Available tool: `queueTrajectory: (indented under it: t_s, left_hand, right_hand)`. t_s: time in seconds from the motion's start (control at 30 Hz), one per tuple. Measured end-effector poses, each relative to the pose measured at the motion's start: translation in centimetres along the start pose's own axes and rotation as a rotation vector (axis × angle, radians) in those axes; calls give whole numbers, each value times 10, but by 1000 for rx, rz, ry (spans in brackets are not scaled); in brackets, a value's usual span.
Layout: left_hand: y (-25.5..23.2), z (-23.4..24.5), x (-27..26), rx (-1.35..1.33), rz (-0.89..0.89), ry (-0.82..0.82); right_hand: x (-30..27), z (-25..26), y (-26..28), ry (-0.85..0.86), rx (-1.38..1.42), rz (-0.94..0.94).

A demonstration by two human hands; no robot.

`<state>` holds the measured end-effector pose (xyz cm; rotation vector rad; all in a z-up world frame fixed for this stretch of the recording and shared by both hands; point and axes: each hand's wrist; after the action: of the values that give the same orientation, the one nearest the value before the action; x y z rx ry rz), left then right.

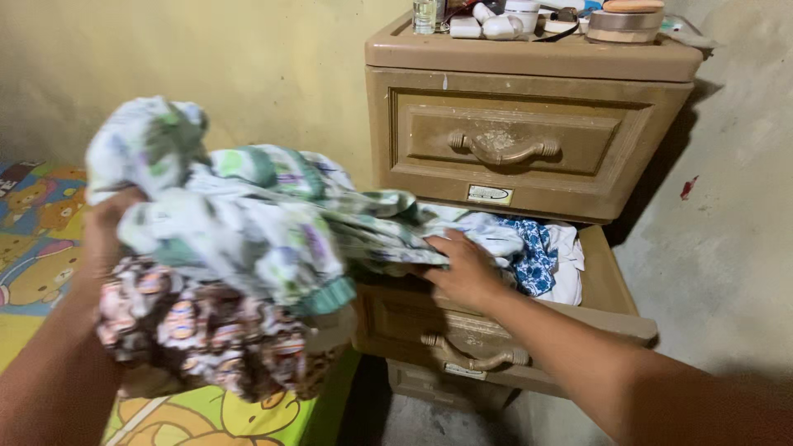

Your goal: The person takes a pile of clothes out of a dresser drawer, places them on a bed, and folds a striped shirt by hand.

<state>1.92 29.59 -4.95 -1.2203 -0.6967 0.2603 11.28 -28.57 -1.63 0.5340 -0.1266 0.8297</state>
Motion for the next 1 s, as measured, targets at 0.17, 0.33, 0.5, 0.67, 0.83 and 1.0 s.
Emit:
queueTrajectory:
  t_s: [0.17,0.33,0.5,0.67,0.83,1.0]
  left_hand:
    - [-22,61,-16,164,-105,-121]
    - [-142,-26,-106,-330,822,-135]
    - [-233,-96,-176,-497,711,302]
    - [-260,-127,-203,-507,876,119]
    - [-222,-153,-204,-152,989,92]
    - [-192,-158,-191,44,995,-58]
  right_hand:
    - [21,16,64,-10,715,-236]
    - [47,15,118,-222,1313,-157]
    - [51,-19,166,-7,1760,6]
    - [39,-17,179,76,1578,-114]
    - [1,3,166,490,952,242]
    - [16,5,90,378,1076,116]
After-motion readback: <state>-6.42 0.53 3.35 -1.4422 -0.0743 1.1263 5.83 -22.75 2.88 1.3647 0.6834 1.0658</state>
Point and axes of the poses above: each hand's wrist, its own x-axis towards the middle knuckle, its own z-axis out of the back of the hand, y = z × x, and after that the axes turned 15 degrees about z, right-handed
